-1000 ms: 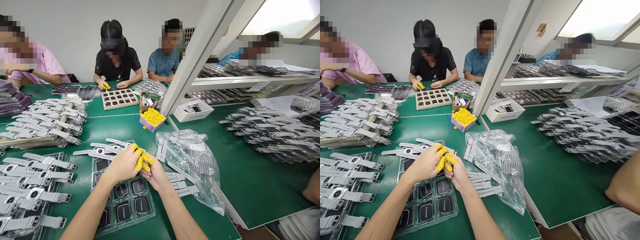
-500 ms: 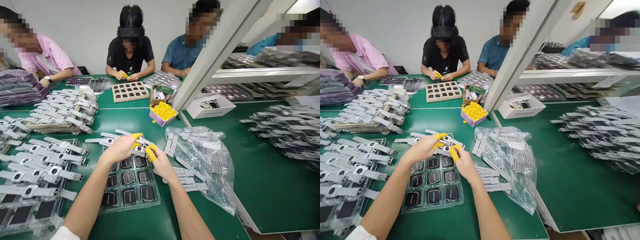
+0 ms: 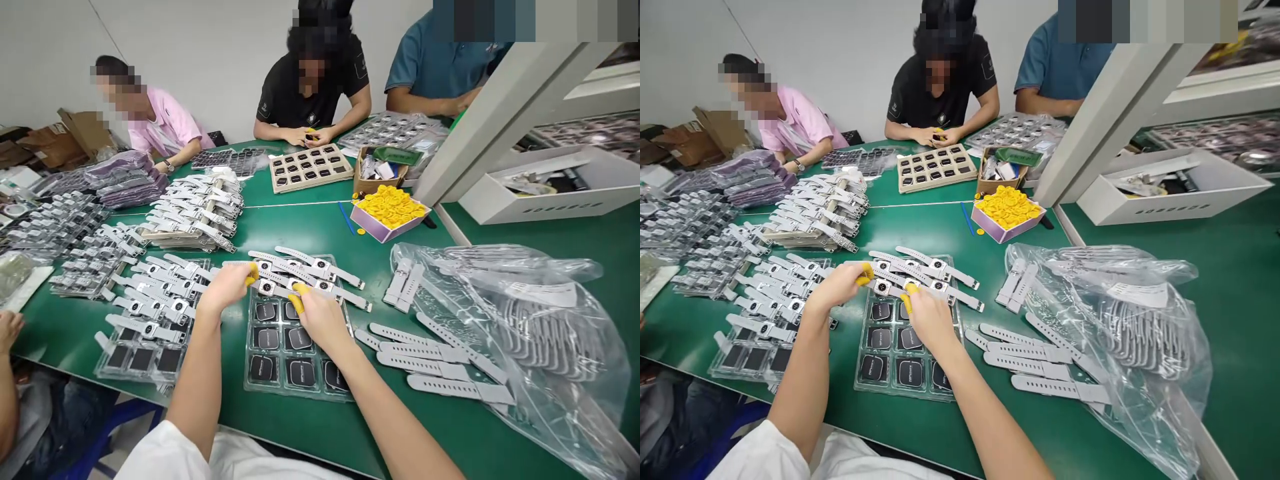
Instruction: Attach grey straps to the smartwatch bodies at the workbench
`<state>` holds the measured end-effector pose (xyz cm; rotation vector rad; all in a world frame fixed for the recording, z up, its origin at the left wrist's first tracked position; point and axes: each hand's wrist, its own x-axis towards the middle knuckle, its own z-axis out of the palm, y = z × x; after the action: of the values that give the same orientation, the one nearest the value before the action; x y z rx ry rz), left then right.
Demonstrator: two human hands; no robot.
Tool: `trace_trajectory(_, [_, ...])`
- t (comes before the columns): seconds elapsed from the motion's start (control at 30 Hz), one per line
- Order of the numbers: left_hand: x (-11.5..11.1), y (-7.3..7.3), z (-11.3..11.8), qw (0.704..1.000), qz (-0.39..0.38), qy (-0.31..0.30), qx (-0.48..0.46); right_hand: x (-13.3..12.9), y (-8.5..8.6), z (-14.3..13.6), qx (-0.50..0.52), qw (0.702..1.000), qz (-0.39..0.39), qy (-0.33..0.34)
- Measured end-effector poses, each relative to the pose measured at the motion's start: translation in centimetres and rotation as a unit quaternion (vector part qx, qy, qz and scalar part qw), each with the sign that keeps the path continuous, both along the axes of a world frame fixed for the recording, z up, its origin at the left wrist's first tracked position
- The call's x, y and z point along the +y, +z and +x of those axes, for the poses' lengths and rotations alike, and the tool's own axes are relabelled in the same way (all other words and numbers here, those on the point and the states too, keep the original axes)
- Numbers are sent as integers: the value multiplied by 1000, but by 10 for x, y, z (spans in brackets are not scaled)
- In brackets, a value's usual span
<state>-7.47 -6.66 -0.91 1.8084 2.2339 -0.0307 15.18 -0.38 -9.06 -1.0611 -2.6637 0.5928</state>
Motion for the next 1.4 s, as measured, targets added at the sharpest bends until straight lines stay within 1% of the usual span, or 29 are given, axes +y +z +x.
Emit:
trace_trajectory(0.1, [2,-14,-6,1000,1,11,17,-1,4,-9,-41,999,4,27])
trace_trajectory(0.23, [3,-33,-11,998,29,28,42,2,3,-3,-27,999,17,31])
trace_trajectory(0.33, [-4,-37,-13,995,64,50,60,9,6,10,-13,1000,18,-1])
trace_trajectory(0.4, [-9,-36,-5,992,86,59,67,19,11,25,-14,998,19,-50])
trace_trajectory(0.47, [-12,-36,14,991,124,34,29,35,17,46,-26,992,14,-124])
trace_trajectory(0.53, [-13,-38,44,985,163,-30,-56,53,20,72,-44,976,4,-214])
trace_trajectory(0.57, [-12,-41,62,979,166,-68,-92,61,21,85,-55,964,-1,-259])
trace_trajectory(0.6, [-11,-45,80,976,164,-100,-105,68,22,96,-64,952,-6,-301])
trace_trajectory(0.67, [-8,-53,113,976,142,-142,-79,78,23,113,-74,930,-19,-359])
trace_trajectory(0.7, [-5,-56,126,979,130,-150,-50,81,22,118,-78,924,-30,-374])
trace_trajectory(0.73, [-2,-59,136,981,118,-151,-17,82,22,120,-81,921,-44,-379])
trace_trajectory(0.8, [6,-61,149,984,97,-140,44,81,20,119,-93,920,-67,-375])
trace_trajectory(0.87, [13,-59,154,984,78,-134,85,78,18,114,-106,920,-74,-371])
trace_trajectory(0.97, [22,-53,158,981,53,-144,122,74,18,108,-115,918,-84,-371])
trace_trajectory(1.1, [28,-49,160,978,23,-157,138,75,23,105,-128,913,-124,-366])
trace_trajectory(1.17, [30,-46,157,977,5,-166,134,75,25,105,-134,913,-122,-366])
trace_trajectory(1.23, [33,-39,153,978,-17,-176,110,75,26,105,-130,916,-108,-363])
trace_trajectory(1.3, [38,-26,149,984,-33,-169,55,74,25,106,-113,921,-94,-361])
trace_trajectory(1.37, [46,-14,144,989,-30,-139,-30,74,21,108,-70,928,-73,-358])
trace_trajectory(1.4, [51,-9,141,990,-20,-117,-80,75,18,109,-33,932,-58,-357])
